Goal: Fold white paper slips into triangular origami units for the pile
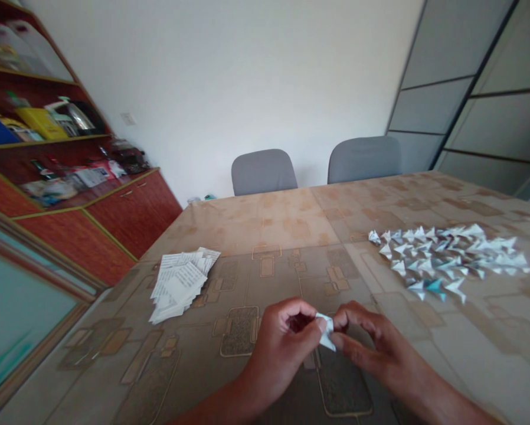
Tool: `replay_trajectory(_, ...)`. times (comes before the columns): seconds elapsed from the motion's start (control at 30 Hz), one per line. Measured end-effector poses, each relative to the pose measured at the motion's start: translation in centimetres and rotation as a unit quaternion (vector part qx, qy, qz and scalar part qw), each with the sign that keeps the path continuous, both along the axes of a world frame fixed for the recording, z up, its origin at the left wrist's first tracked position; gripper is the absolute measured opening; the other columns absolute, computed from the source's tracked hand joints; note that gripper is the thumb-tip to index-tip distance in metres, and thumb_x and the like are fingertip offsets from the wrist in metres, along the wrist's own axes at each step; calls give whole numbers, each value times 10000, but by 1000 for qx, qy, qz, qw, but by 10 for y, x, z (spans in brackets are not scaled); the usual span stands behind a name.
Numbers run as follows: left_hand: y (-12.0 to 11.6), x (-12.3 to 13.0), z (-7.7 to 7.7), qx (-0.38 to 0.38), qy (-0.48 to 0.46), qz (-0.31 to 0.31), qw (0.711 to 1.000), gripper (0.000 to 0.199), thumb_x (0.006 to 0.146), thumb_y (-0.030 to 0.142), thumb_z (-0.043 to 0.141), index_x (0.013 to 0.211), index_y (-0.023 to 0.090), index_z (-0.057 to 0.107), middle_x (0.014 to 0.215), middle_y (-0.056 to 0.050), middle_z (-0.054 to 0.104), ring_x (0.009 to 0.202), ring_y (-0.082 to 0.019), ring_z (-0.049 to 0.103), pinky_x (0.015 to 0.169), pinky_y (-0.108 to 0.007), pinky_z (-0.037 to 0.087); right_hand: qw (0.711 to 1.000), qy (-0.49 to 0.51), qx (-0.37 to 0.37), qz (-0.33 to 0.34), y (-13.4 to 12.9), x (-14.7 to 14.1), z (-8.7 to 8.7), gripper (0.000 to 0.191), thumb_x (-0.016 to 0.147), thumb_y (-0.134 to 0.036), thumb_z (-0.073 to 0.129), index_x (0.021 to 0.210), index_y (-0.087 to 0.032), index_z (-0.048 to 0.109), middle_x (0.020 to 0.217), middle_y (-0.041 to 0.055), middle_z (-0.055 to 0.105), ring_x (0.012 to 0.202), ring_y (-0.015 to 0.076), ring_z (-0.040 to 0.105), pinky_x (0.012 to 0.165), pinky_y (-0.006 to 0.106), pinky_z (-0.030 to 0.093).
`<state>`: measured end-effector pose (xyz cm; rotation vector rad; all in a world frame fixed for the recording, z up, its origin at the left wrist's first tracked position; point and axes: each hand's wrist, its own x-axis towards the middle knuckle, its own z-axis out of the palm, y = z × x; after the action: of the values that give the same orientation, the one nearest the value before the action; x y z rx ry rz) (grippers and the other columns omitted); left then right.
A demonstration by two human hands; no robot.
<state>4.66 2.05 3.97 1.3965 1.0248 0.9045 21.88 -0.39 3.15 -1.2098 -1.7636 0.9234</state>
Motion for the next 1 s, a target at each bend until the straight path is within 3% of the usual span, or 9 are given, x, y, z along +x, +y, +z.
replay_trajectory(0.13,1,0,-7,-60,-56,7,997,234,724,356,668,652,144,601,596,24,514,571,-107,455,564,-221,349,1000,4,-6,12,0,1,-4,185,868,-307,532,712,-213,569,670,-16,580,651,145,567,595,248,446)
replay_trajectory(0.3,3,-1,-7,4,8,-49,999,178,745,312,657,696,141,654,606,13,543,577,-114,469,552,-218,353,998,-51,34,-3,1,0,-8,129,785,-183,558,663,-211,526,660,-15,571,635,144,567,587,252,433)
replay_trajectory(0.4,4,-2,-3,19,25,-49,998,178,730,293,664,643,138,652,579,11,538,561,-115,467,544,-221,348,998,-62,24,-7,-1,-1,-8,131,770,-181,564,648,-206,526,649,-13,560,610,139,549,562,246,419)
replay_trajectory(0.6,5,-2,-5,-93,-56,9,994,227,689,350,700,630,140,636,579,17,536,592,-123,479,592,-237,354,999,-14,-41,17,3,6,-15,272,899,-404,525,737,-195,585,694,1,571,668,149,542,611,254,431)
replay_trajectory(0.8,5,3,-13,-107,-63,39,991,245,658,364,718,622,137,635,575,16,540,574,-121,466,578,-242,341,995,-22,-90,39,9,13,-17,514,873,-671,441,696,-199,539,646,-10,513,632,151,506,568,248,418)
replay_trajectory(0.9,6,3,-15,-102,-73,57,991,265,659,384,734,621,139,641,561,20,538,557,-115,462,563,-235,336,996,-23,-74,45,10,17,-17,442,906,-596,454,719,-205,540,648,-12,535,631,148,527,565,246,426)
replay_trajectory(1.0,8,1,-16,-105,-92,81,987,302,657,412,746,606,139,628,525,30,519,519,-99,438,539,-226,322,998,-65,27,3,10,19,-17,191,903,-390,554,824,-217,577,771,19,618,744,181,584,663,293,463)
